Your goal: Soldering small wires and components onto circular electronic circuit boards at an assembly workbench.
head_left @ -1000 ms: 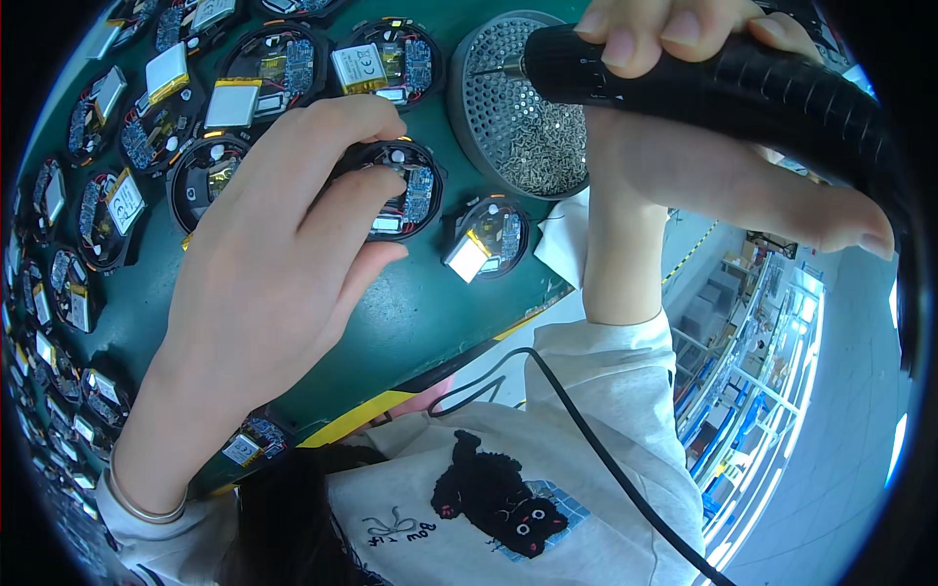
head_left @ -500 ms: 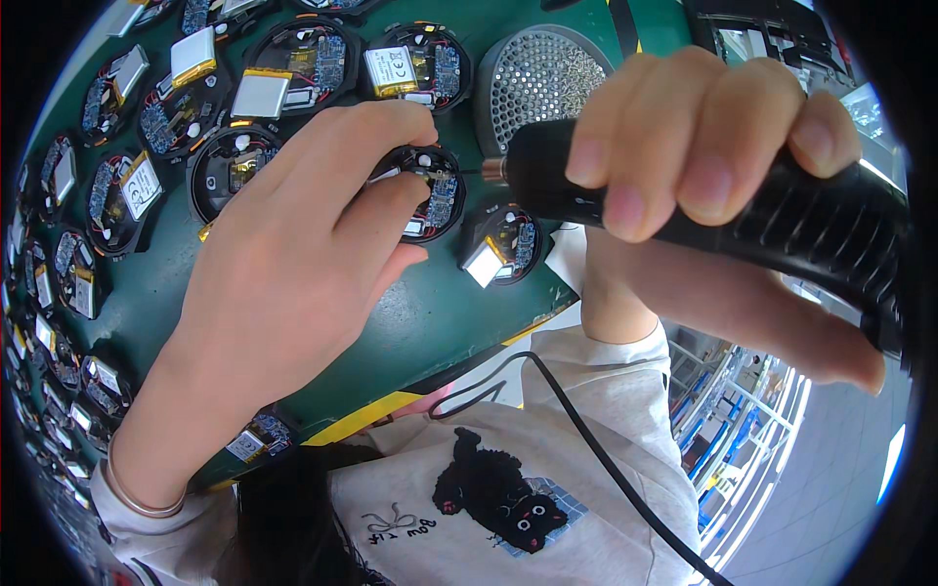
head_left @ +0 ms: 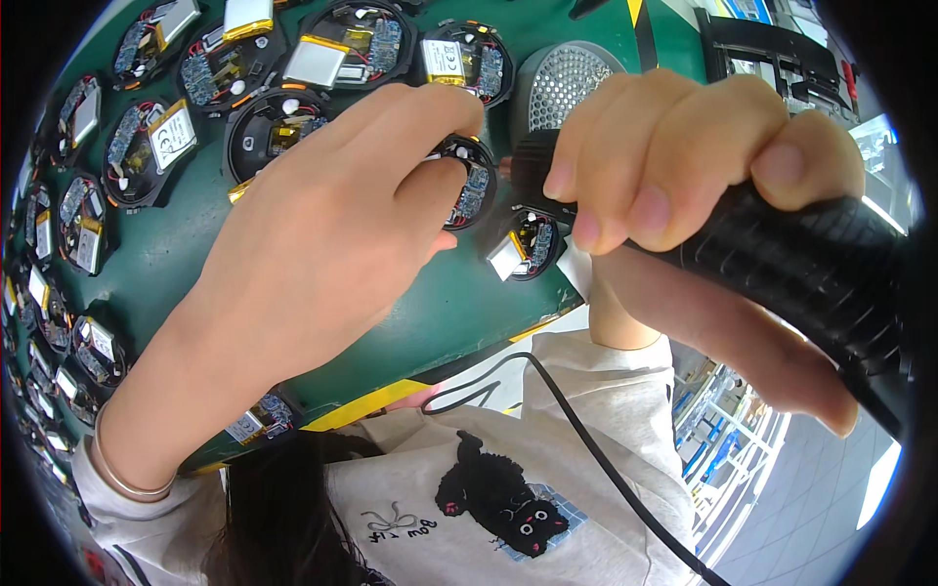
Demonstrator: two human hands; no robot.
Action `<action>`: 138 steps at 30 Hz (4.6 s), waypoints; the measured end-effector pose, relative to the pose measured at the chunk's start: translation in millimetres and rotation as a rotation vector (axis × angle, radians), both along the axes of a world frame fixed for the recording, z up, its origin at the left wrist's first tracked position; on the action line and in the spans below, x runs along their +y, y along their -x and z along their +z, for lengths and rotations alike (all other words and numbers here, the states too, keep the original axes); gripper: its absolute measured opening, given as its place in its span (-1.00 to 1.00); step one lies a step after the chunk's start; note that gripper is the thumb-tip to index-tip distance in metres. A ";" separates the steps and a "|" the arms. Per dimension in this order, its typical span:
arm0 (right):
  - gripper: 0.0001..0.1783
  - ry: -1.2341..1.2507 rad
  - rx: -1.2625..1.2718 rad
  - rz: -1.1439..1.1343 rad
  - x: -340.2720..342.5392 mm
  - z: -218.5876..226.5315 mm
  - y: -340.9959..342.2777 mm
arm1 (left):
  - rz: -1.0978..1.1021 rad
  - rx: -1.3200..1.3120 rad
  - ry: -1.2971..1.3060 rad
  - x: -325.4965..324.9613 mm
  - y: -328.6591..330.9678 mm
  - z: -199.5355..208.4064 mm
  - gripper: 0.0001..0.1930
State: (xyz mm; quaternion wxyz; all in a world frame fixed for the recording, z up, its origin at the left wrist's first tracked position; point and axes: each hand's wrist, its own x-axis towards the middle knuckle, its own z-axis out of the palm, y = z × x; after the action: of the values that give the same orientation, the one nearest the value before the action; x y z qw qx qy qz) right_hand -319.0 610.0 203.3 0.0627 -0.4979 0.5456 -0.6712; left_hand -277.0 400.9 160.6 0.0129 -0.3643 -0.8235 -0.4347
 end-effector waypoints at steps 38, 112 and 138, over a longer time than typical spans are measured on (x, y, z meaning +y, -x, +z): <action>-0.15 0.638 -0.290 -0.678 71.0 15.3 6.6 | 0.308 0.052 0.494 3.4 -82.0 13.8 -0.18; -0.08 0.101 -0.019 -0.129 9.0 6.6 -18.1 | -0.067 0.152 0.215 -7.1 -13.3 12.7 -0.51; -0.19 0.000 0.038 -0.079 -9.9 10.0 -18.6 | -0.002 0.067 0.082 -3.0 -16.7 7.1 -0.58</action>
State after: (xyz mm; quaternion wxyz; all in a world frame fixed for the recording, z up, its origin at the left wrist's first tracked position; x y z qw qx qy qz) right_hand -300.4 600.1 213.3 0.0258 -0.4887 0.5660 -0.6635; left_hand -260.3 397.9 167.8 0.0252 -0.3797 -0.8395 -0.3880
